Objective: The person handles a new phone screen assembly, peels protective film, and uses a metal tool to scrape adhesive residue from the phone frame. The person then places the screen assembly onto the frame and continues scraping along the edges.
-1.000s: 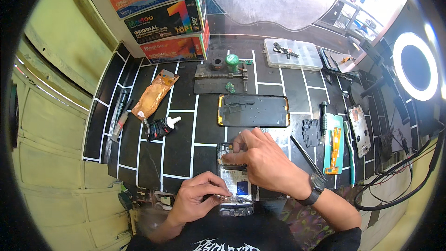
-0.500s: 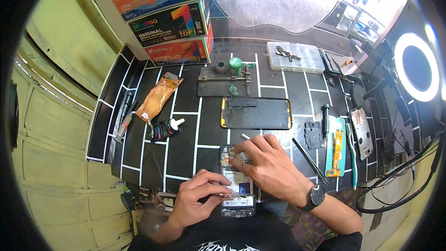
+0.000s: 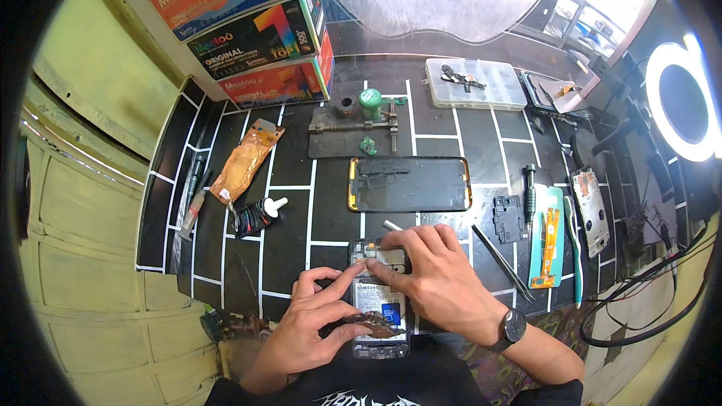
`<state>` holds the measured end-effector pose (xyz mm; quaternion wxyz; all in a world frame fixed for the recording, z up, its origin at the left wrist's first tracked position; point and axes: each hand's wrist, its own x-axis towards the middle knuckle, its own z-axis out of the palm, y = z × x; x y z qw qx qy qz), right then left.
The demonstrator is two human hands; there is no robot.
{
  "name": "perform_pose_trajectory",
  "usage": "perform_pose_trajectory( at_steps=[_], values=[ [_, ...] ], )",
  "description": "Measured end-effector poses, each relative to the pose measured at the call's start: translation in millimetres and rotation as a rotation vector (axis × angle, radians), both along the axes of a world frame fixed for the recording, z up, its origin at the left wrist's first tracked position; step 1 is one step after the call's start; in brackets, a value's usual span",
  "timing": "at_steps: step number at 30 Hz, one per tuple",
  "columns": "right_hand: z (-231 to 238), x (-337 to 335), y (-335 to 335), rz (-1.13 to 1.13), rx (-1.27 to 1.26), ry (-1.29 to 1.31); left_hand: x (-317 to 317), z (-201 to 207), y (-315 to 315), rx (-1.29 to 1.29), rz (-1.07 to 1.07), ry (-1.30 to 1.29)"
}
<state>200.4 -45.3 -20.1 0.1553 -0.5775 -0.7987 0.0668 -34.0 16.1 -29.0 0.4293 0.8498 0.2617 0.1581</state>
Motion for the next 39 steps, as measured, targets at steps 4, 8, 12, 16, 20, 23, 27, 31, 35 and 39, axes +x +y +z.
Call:
perform_pose_trajectory(
  at_steps=[4,8,12,16,20,23,27,31,35,39],
  values=[
    [-1.6,2.0,-1.9,-0.001,0.030,-0.042,1.6,1.2,1.2,-0.016,-0.012,0.031],
    [4.2,3.2,-0.7,0.044,0.049,-0.062,1.4,1.4,2.1,-0.021,-0.011,0.028],
    [5.3,2.3,-1.7,0.034,0.037,-0.068,2.6,1.1,1.8,-0.043,0.003,0.041],
    [5.4,2.3,-1.7,-0.004,0.020,-0.030,4.4,3.0,-1.0,-0.046,0.021,0.052],
    [-3.8,3.6,-1.5,-0.058,0.007,0.060,5.0,4.0,0.3,-0.084,0.031,0.047],
    [-5.1,1.8,-1.7,-0.071,0.026,0.070,5.3,3.6,1.8,-0.104,0.031,0.041],
    [-2.9,-3.2,0.7,-0.051,0.062,0.023,5.8,4.3,0.8,-0.104,0.041,0.046],
    [0.4,-0.4,2.1,-0.075,0.054,0.018,5.4,4.6,-0.1,-0.114,0.044,0.057],
    [-1.0,3.5,4.4,-0.112,0.001,0.132,4.2,3.1,2.1,-0.136,0.029,0.044],
    [-2.1,5.0,1.0,-0.148,0.041,0.364,3.9,1.1,2.0,-0.174,0.041,0.033]
  ],
)
